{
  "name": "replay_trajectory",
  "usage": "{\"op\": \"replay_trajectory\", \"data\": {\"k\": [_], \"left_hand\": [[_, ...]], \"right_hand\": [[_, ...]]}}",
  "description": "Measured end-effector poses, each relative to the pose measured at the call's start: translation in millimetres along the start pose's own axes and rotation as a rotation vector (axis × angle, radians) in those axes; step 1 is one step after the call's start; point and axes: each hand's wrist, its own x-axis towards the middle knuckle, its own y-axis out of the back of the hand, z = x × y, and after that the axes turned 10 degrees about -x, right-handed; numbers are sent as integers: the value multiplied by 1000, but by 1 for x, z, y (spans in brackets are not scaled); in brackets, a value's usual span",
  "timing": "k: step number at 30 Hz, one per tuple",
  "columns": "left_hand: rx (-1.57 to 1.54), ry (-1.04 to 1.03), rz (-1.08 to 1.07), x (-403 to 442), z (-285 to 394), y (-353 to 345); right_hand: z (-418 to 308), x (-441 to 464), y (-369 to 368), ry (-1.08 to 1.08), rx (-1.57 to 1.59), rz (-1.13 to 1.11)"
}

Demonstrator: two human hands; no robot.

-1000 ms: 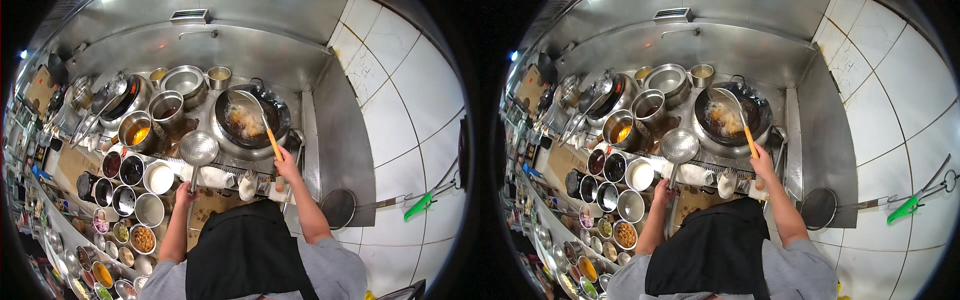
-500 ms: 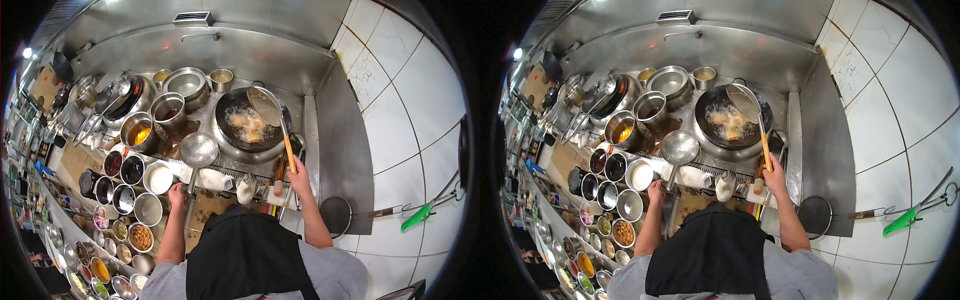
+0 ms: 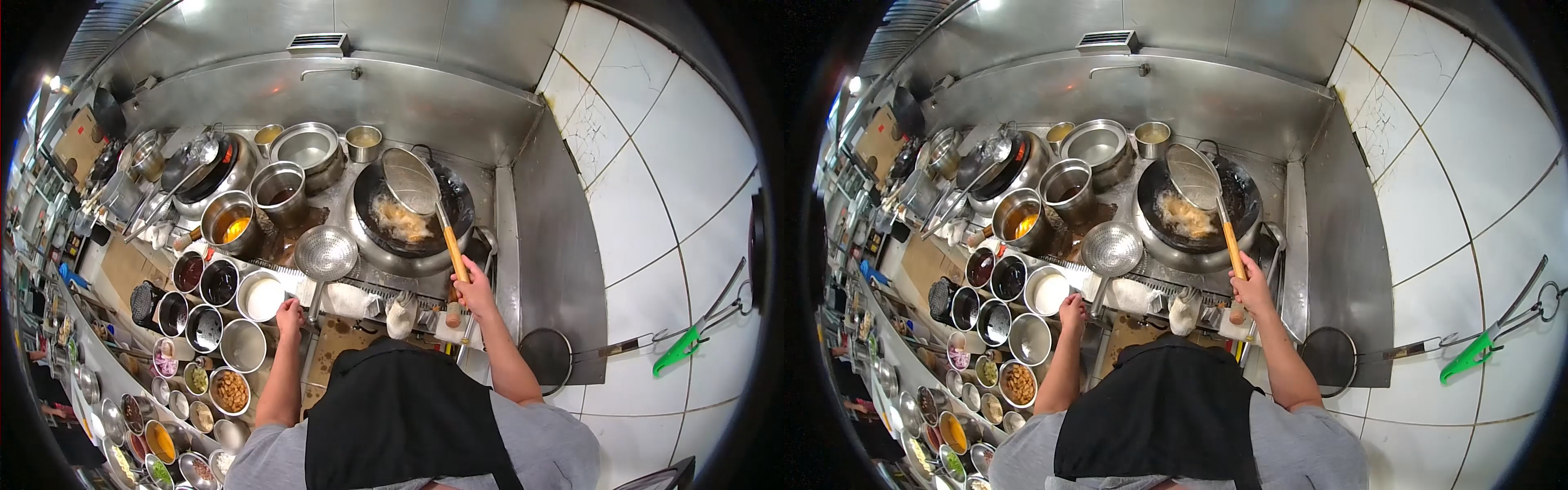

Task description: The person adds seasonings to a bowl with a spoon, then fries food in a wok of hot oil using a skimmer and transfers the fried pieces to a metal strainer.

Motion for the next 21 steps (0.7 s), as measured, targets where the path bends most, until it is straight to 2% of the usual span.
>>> {"op": "replay_trajectory", "data": {"k": [3, 6, 10, 12, 16, 21], "left_hand": [[-59, 28, -22, 0, -2, 2], [-25, 47, -21, 3, -4, 4], [-60, 70, -92, 8, -7, 13], [-56, 91, -61, 7, -9, 15], [-35, 105, -99, 10, -9, 17], [-18, 128, -101, 10, -7, 9]], "right_hand": [[9, 2, -1, -22, -88, 1], [5, -3, 3, -85, -30, 12], [8, -11, 14, -64, 40, 3], [19, -9, 12, 20, -79, 73], [21, -4, 8, -20, -67, 39], [5, -16, 17, -133, 188, -29]]}}
